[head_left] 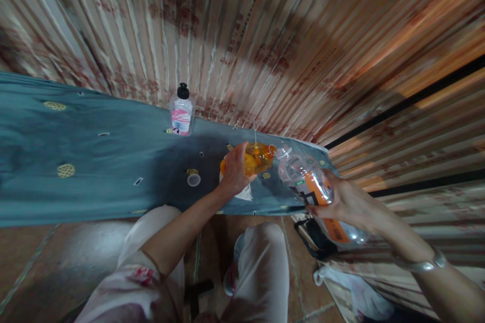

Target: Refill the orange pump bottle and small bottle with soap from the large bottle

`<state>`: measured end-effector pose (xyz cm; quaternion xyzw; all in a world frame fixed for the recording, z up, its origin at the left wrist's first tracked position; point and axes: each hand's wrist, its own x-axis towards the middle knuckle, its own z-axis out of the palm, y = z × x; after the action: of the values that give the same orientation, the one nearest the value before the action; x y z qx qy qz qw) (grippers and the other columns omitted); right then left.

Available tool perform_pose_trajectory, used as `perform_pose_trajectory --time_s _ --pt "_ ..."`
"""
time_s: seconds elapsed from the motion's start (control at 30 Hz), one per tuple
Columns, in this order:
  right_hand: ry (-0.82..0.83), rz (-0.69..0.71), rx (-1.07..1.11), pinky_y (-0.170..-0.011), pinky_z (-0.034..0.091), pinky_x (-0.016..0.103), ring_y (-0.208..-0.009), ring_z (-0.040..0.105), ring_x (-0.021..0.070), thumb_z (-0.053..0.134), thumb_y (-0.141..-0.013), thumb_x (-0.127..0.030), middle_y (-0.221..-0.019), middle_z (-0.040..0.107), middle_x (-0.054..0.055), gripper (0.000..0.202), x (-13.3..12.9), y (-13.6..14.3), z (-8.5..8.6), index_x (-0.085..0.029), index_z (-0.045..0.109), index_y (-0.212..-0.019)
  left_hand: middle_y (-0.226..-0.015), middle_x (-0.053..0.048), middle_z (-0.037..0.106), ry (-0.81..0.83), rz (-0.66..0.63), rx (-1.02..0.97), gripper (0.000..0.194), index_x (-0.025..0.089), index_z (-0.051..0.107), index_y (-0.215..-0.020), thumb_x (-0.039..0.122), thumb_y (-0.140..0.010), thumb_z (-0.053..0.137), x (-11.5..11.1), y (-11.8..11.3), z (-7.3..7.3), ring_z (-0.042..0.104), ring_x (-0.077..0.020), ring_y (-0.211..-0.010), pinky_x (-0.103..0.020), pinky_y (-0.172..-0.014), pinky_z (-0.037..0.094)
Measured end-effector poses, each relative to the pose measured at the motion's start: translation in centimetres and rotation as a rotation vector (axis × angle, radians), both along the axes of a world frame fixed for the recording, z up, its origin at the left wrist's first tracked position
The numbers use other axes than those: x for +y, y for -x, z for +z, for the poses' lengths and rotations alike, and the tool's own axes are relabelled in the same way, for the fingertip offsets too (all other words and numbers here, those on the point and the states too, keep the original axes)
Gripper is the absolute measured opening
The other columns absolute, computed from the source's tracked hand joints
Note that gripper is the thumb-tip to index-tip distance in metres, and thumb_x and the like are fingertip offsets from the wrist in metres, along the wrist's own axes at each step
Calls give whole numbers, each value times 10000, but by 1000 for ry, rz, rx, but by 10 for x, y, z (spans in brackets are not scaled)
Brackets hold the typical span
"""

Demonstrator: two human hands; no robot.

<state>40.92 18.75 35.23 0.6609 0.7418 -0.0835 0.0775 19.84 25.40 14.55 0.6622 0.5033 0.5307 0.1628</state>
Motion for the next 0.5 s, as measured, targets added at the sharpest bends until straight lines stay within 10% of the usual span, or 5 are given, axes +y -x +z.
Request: perform_pose_trajectory --time_s 0.5 --pt "89 -12 -9 -557 373 282 -613 567 213 642 -660 -556 -664 556 -15 671 0 4 3 -112 502 -1142 -1399 -152 483 -3 9 31 1081 237 188 -1449 179 -586 836 -1 0 1 503 -344 -1293 -520 -1107 380"
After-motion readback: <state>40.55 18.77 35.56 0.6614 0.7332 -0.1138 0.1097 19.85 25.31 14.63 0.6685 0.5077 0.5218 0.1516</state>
